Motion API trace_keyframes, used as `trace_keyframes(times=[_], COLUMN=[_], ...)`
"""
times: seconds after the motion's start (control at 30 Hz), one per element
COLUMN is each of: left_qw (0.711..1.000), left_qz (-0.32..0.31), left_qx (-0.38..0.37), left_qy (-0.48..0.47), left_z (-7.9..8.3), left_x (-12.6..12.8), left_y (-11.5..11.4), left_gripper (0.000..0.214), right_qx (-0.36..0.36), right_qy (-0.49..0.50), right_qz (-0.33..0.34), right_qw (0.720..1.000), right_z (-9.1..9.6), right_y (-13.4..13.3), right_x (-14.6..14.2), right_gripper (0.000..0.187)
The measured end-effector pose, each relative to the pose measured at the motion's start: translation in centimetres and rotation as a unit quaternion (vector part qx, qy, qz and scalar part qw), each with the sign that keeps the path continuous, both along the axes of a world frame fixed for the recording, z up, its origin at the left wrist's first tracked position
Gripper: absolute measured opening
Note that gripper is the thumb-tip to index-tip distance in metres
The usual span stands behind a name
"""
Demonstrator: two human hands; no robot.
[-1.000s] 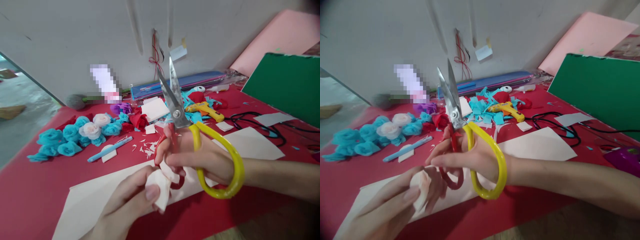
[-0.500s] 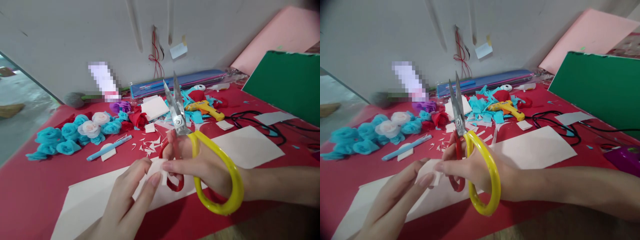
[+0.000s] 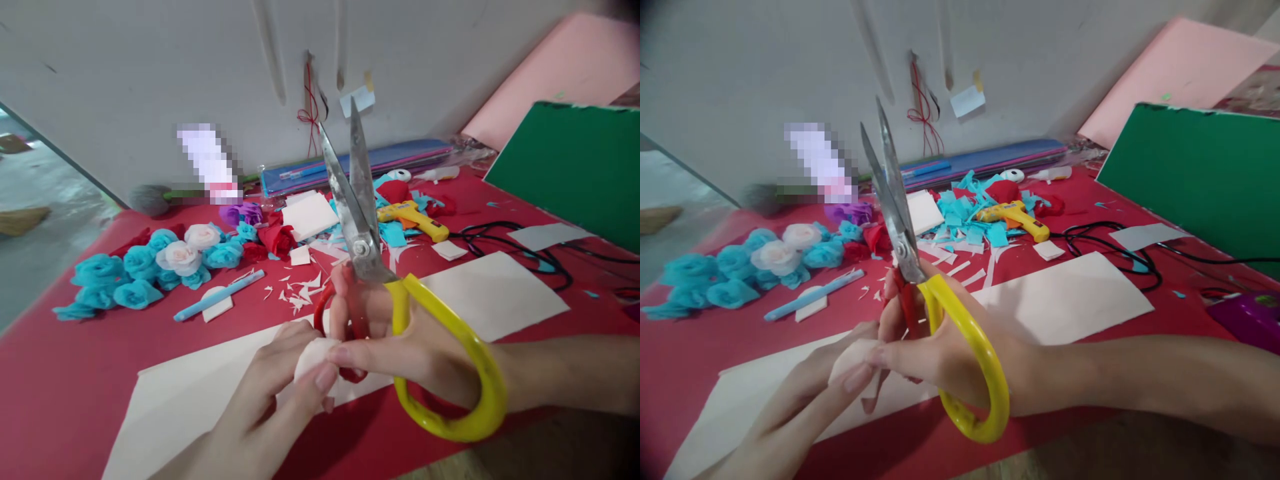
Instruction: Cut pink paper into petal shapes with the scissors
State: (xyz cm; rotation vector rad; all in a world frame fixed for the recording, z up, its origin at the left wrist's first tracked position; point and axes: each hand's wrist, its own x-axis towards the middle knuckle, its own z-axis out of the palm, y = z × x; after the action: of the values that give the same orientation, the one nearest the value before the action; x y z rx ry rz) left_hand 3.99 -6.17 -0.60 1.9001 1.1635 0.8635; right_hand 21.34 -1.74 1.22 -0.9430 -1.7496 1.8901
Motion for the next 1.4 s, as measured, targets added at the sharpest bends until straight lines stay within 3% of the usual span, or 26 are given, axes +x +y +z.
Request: trace_keyframes(times=[0.2,0.33,0.4,0.53,0.6,0.8,0.97,1.13,1.27,1.4], left_qw=[1.0,0.999,0.993,0.966,0.959,0.958,0.956,0.953,0.956,0.96], left_qz=[-0.008,0.049,0.101,0.201,0.22,0.23,0.237,0.263,0.25,0.233], left_qx=[-0.016,-0.018,-0.003,0.049,0.064,0.056,0.056,0.07,0.085,0.076], left_qy=[0.017,-0.007,-0.063,-0.155,-0.165,-0.162,-0.165,-0.132,-0.132,-0.137], left_z=[0.5,0.7,0.9,1.4,1.6,1.1,0.5,0.5,0.5,0.6], left_x=[-0.1,-0.8,-1.1,-1.5,-1.7,-1.4,-0.8,-0.3,-0.1,-0.1], left_y=[0.2,0.2,0.2,0.4,0.5,0.4,0.0,-0.1,0.0,0.0], left_gripper=[0.03,0.032,0.031,0.03,0.031,0.032,0.03,0.033,0.032,0.031], right_qx=[0.015,0.056,0.048,0.038,0.054,0.14,0.173,0.179,0.242,0.216], right_qy=[0.028,0.039,0.036,-0.038,-0.081,-0.118,-0.182,-0.255,-0.224,-0.19], right_qz=[-0.046,-0.096,-0.065,0.006,0.02,-0.025,-0.002,-0.027,-0.034,-0.063], right_qw=[0.998,0.993,0.996,0.999,0.995,0.983,0.968,0.95,0.944,0.956], right_z=[-0.3,-0.5,-0.4,-0.3,-0.8,-2.7,-2.3,-2.0,-2.8,-2.6], right_y=[0.6,1.6,1.7,0.1,-1.0,-2.8,-3.3,-3.8,-4.1,-3.7], right_x=[-0.1,0.2,0.2,-0.1,-0.3,-0.4,-1.0,-1.8,-1.7,-1.2], right_gripper=[0.019,0.032,0.036,0.013,0.014,0.029,0.027,0.021,0.021,0.015])
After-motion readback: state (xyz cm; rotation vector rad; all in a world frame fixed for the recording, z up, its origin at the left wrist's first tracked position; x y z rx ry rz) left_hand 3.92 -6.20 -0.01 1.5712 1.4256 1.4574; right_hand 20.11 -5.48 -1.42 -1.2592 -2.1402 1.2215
